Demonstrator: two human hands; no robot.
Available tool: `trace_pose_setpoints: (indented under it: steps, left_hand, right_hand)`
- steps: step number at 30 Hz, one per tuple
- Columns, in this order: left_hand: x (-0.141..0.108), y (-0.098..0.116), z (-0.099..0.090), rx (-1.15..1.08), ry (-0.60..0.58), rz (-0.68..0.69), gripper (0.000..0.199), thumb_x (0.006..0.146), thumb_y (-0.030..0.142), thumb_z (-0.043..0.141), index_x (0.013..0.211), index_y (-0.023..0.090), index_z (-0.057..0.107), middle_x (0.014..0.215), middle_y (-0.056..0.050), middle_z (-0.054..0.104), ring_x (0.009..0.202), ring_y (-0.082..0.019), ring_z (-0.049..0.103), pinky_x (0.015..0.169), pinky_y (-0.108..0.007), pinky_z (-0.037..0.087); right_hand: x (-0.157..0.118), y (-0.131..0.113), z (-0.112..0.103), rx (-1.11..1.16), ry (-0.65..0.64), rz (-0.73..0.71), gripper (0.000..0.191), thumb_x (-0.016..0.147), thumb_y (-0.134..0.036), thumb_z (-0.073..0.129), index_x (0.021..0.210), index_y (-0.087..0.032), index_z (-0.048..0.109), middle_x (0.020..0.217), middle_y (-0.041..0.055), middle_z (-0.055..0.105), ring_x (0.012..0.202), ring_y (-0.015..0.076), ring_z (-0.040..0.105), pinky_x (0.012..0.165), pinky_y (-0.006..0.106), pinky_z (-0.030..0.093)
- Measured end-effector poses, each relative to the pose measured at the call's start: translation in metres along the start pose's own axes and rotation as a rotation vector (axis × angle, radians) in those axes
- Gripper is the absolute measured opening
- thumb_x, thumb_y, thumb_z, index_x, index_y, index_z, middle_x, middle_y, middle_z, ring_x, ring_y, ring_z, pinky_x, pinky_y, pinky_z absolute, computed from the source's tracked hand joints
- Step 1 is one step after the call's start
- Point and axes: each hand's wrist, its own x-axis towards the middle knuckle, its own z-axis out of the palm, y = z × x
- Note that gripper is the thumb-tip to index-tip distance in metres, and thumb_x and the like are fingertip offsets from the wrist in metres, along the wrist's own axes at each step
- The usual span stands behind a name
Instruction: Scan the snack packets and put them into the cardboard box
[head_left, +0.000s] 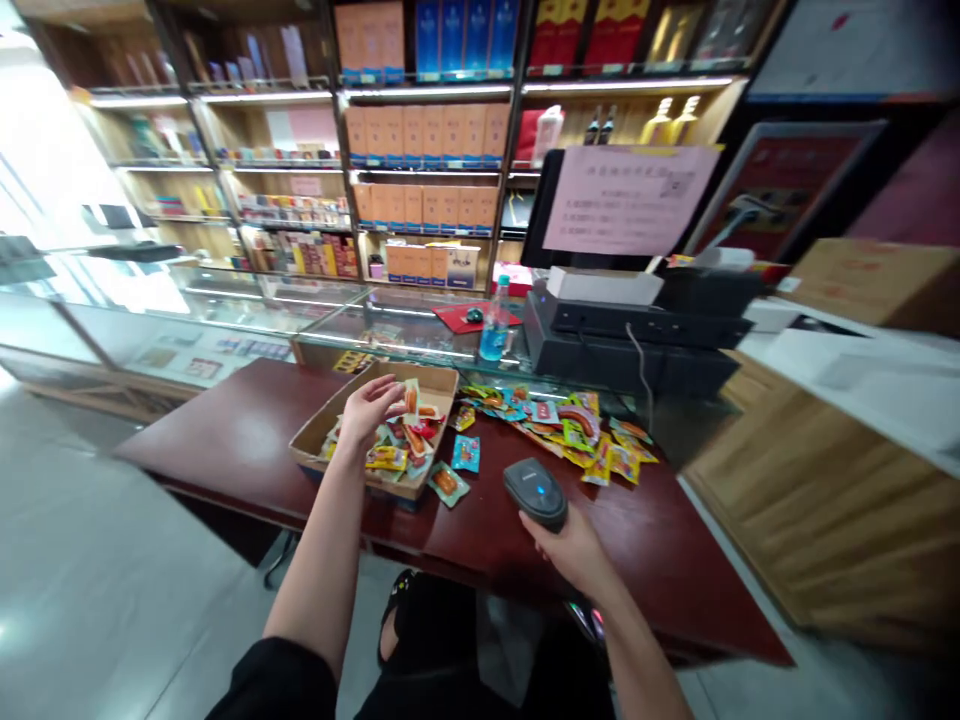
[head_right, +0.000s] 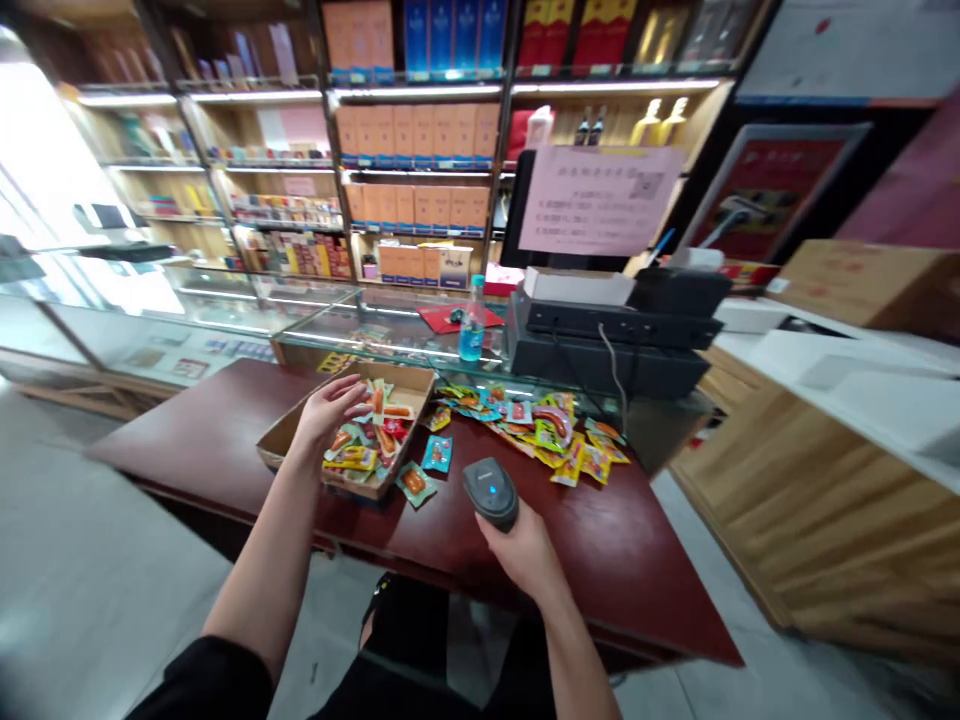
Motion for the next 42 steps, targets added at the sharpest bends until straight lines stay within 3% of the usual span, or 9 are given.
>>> trace_pose_setpoints:
  steps: [3, 6, 12, 18, 22, 28, 35, 39, 42]
  left_hand:
    - [-0.002, 0.012, -0.024, 0.007, 0.063, 0.024, 0.054, 0.066, 0.028, 0.086, 0.114, 0.01, 0.067, 0.097, -0.01, 0.072, 0.079, -0.017, 0.071, 0.072, -0.032, 0.063]
    - [-0.008, 0.006, -0.022, 0.027, 0.017, 0.021, 0.056, 0.066, 0.031, 0.086, 0.114, 0.009, 0.067, 0.099, -0.012, 0.072, 0.075, -0.016, 0.071, 0.073, -0.034, 0.063]
    - [-0.021, -0.044, 0.036, 0.235, -0.199, 0.011, 0.04, 0.074, 0.033, 0.079, 0.108, 0.012, 0.071, 0.1, -0.012, 0.074, 0.089, -0.022, 0.071, 0.074, -0.034, 0.061]
    - [-0.034, -0.102, 0.09, 0.837, -0.471, 0.141, 0.035, 0.084, 0.019, 0.064, 0.118, 0.017, 0.07, 0.121, -0.012, 0.07, 0.114, -0.024, 0.064, 0.104, -0.035, 0.045]
    - [-0.038, -0.125, 0.102, 1.247, -0.38, 0.203, 0.044, 0.088, 0.023, 0.058, 0.131, 0.016, 0.062, 0.134, -0.019, 0.059, 0.125, -0.031, 0.055, 0.103, -0.038, 0.042]
    - [-0.041, -0.135, 0.103, 1.569, -0.275, 0.16, 0.042, 0.091, 0.014, 0.042, 0.13, 0.007, 0.056, 0.115, -0.025, 0.062, 0.104, -0.032, 0.065, 0.085, -0.035, 0.048]
    - [-0.046, -0.149, 0.102, 1.344, -0.269, 0.169, 0.07, 0.083, 0.02, 0.063, 0.148, 0.01, 0.039, 0.117, -0.021, 0.067, 0.106, -0.027, 0.066, 0.087, -0.031, 0.047]
    - [-0.05, -0.157, 0.109, 1.062, -0.442, 0.044, 0.043, 0.076, 0.02, 0.072, 0.118, 0.014, 0.068, 0.104, -0.013, 0.075, 0.098, -0.025, 0.07, 0.082, -0.028, 0.05]
    - [-0.055, -0.161, 0.12, 0.767, -0.578, -0.126, 0.028, 0.072, 0.021, 0.077, 0.099, 0.016, 0.074, 0.09, -0.009, 0.077, 0.084, -0.024, 0.072, 0.071, -0.027, 0.052]
  right_hand:
    - [0.008, -0.001, 0.007, 0.025, -0.064, -0.011, 0.03, 0.075, -0.043, 0.069, 0.088, -0.016, 0.073, 0.06, 0.0078, 0.07, 0.063, 0.0274, 0.072, 0.052, 0.03, 0.054]
    - [0.01, -0.002, 0.01, 0.032, -0.08, -0.014, 0.03, 0.075, -0.044, 0.069, 0.087, -0.016, 0.073, 0.06, 0.0082, 0.07, 0.064, 0.0279, 0.072, 0.052, 0.031, 0.054]
    - [0.001, -0.001, 0.001, 0.016, 0.0, 0.038, 0.033, 0.073, -0.043, 0.07, 0.09, -0.015, 0.072, 0.061, 0.0067, 0.071, 0.062, 0.0259, 0.071, 0.052, 0.03, 0.053]
    - [-0.015, 0.003, -0.016, 0.011, 0.035, 0.063, 0.033, 0.075, -0.041, 0.069, 0.098, -0.016, 0.072, 0.067, 0.0058, 0.073, 0.064, 0.0242, 0.071, 0.055, 0.029, 0.053]
    - [-0.028, 0.006, -0.029, 0.006, 0.052, 0.105, 0.037, 0.078, -0.04, 0.067, 0.105, -0.015, 0.071, 0.066, 0.0051, 0.072, 0.063, 0.024, 0.07, 0.056, 0.03, 0.054]
    - [-0.042, 0.011, -0.047, 0.009, 0.086, 0.165, 0.034, 0.078, -0.037, 0.068, 0.104, -0.016, 0.072, 0.067, 0.005, 0.073, 0.066, 0.0239, 0.071, 0.058, 0.03, 0.054]
    - [-0.049, 0.02, -0.054, 0.02, 0.117, 0.177, 0.033, 0.079, -0.037, 0.067, 0.103, -0.016, 0.072, 0.071, 0.006, 0.074, 0.069, 0.0241, 0.072, 0.061, 0.03, 0.054]
    - [-0.051, 0.019, -0.057, -0.007, 0.117, 0.187, 0.035, 0.079, -0.037, 0.067, 0.105, -0.014, 0.072, 0.071, 0.0068, 0.074, 0.07, 0.0239, 0.072, 0.064, 0.03, 0.054]
    - [-0.05, 0.017, -0.058, 0.009, 0.115, 0.179, 0.036, 0.079, -0.037, 0.067, 0.107, -0.015, 0.071, 0.071, 0.0061, 0.074, 0.068, 0.0232, 0.071, 0.062, 0.03, 0.054]
